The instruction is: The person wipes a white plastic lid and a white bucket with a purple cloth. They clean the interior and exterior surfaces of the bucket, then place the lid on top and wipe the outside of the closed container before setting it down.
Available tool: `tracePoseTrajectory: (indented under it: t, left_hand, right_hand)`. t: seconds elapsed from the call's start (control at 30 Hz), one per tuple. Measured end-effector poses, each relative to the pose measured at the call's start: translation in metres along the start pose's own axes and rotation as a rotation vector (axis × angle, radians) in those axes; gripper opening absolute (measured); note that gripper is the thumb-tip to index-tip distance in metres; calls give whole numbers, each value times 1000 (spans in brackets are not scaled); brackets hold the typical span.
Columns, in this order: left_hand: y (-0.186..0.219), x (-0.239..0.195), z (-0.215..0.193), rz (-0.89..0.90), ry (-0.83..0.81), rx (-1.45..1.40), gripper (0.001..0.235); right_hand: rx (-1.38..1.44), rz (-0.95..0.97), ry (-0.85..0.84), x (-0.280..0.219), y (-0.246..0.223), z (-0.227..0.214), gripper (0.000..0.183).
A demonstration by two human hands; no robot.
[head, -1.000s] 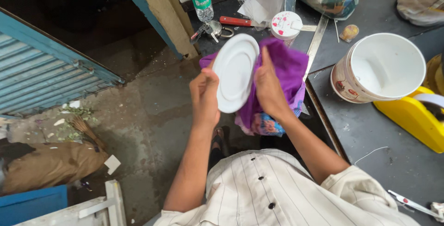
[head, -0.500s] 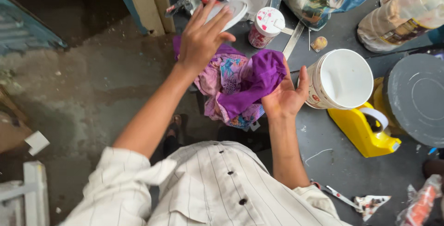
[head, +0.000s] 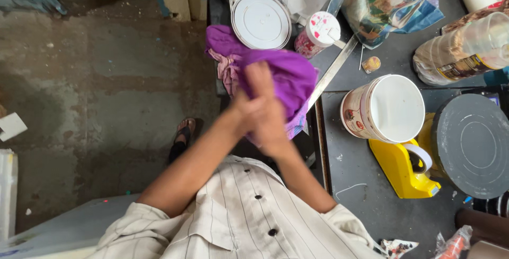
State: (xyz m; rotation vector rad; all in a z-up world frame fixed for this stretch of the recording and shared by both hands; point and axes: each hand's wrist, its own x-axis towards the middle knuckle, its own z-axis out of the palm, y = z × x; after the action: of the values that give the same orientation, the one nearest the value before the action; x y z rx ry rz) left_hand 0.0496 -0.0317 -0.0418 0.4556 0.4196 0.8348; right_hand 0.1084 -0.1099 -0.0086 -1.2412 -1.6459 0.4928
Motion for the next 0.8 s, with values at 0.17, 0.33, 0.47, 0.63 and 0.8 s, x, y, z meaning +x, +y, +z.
tracePoseTrajectory:
  t: [0.17, 0.33, 0.47, 0.63, 0.8]
  left_hand:
    - [77, -12, -3, 200, -262, -36, 81]
    - [49, -44, 1, 661, -382, 647, 90]
    - [14, -71, 14, 248, -350, 836, 74]
    - [19, -107, 34, 771, -632, 1323, 56]
    - [42, -81, 27, 610, -116, 656, 70]
  right_hand:
    - [-98, -109, -296, -26, -9, 31, 78]
    - [-10, 7, -177, -2, -16, 19, 82]
    - [153, -81, 217, 40, -19, -14, 87]
    - [1225, 60, 332, 76, -23, -61, 80]
    - [1678, 109, 349, 81, -39, -57, 78]
